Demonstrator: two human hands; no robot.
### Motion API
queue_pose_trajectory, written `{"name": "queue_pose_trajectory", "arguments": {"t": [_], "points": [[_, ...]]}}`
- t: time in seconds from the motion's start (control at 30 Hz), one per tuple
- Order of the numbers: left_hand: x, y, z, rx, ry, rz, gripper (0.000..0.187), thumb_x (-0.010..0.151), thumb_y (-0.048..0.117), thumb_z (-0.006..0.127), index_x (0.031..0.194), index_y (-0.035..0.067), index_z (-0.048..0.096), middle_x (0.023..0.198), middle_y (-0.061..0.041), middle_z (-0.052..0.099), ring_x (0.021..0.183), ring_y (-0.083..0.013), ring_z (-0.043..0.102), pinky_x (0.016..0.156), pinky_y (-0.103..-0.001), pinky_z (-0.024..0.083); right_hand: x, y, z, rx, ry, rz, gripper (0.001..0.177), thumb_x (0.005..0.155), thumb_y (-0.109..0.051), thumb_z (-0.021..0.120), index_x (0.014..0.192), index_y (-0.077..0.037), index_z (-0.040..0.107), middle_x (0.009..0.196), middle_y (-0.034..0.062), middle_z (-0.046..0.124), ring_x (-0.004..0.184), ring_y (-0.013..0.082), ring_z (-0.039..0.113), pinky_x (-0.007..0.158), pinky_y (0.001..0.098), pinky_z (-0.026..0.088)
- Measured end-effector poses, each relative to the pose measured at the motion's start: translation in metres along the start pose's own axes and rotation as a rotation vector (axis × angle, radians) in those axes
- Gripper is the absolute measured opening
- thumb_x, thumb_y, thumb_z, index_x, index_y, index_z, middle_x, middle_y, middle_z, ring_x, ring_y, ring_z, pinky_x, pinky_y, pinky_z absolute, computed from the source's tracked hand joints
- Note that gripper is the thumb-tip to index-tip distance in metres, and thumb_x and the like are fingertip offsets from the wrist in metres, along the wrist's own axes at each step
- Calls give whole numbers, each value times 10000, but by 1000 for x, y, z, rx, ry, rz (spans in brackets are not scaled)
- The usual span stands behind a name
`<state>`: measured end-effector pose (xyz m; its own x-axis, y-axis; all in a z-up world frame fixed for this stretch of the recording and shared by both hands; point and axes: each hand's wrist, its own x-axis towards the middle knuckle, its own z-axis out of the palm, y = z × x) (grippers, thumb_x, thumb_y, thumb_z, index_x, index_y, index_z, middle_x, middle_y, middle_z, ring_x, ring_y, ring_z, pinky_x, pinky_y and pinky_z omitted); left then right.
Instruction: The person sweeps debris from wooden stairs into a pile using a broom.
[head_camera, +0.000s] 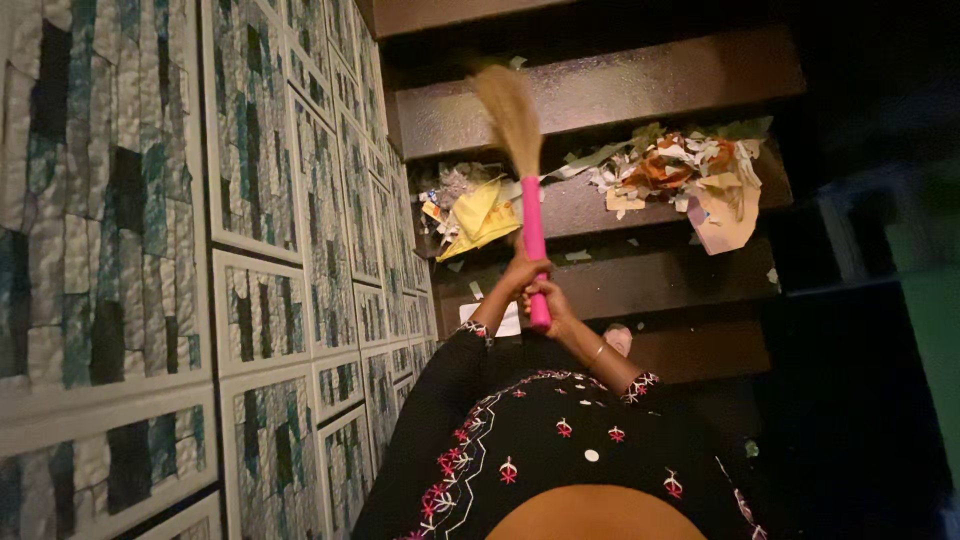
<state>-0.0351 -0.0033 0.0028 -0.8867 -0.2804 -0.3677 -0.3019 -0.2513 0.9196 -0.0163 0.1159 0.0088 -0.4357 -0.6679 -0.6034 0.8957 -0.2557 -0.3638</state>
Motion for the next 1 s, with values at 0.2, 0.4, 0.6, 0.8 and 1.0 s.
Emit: {"name": "queue_pose_trajectory", "arguments": {"t": [0.2, 0.4, 0.6, 0.8, 1.0], "points": [[20, 6, 57, 85, -32, 357, 1154, 719, -18, 839, 1628, 160, 150, 1308, -117, 483, 1061, -252, 595, 831, -389, 592, -19, -42, -26, 41, 28, -72, 167, 823, -129, 667, 921, -57, 553, 728, 68, 609, 571, 168, 596, 487, 294, 538], [8, -7, 149, -446, -189, -433, 595, 772, 103, 775, 1265, 61, 444, 918, -138, 652, 755, -287, 668, 700, -484, 605, -105, -87, -95, -358, 118, -177, 389, 798, -154, 675, 1166, -83, 569, 731, 59, 603, 537, 160, 586, 458, 293, 516], [-43, -32, 224, -394, -663, -525, 232, 887, 141, 768, 1028, -16, 671, 947, -129, 738, 871, -254, 730, 835, -383, 625, -223, -102, -158, -647, 278, -220, 635, 738, -148, 686, 1326, -14, 487, 740, 92, 627, 490, 195, 604, 425, 327, 527], [-46, -40, 287, -166, -901, -437, 278, 861, 165, 808, 1062, 42, 659, 988, -76, 733, 939, -200, 715, 855, -343, 589, -280, -110, -192, -637, 363, -422, 639, 716, -81, 703, 1324, -65, 506, 793, 76, 649, 514, 160, 593, 421, 284, 478], [-6, -25, 364, -201, -893, -320, 411, 834, 109, 811, 1129, 62, 528, 1000, -132, 706, 924, -245, 743, 823, -399, 634, -276, -146, -216, -645, 562, -597, 513, 777, -60, 678, 1269, -70, 529, 780, 104, 663, 508, 191, 622, 441, 335, 543]]}}
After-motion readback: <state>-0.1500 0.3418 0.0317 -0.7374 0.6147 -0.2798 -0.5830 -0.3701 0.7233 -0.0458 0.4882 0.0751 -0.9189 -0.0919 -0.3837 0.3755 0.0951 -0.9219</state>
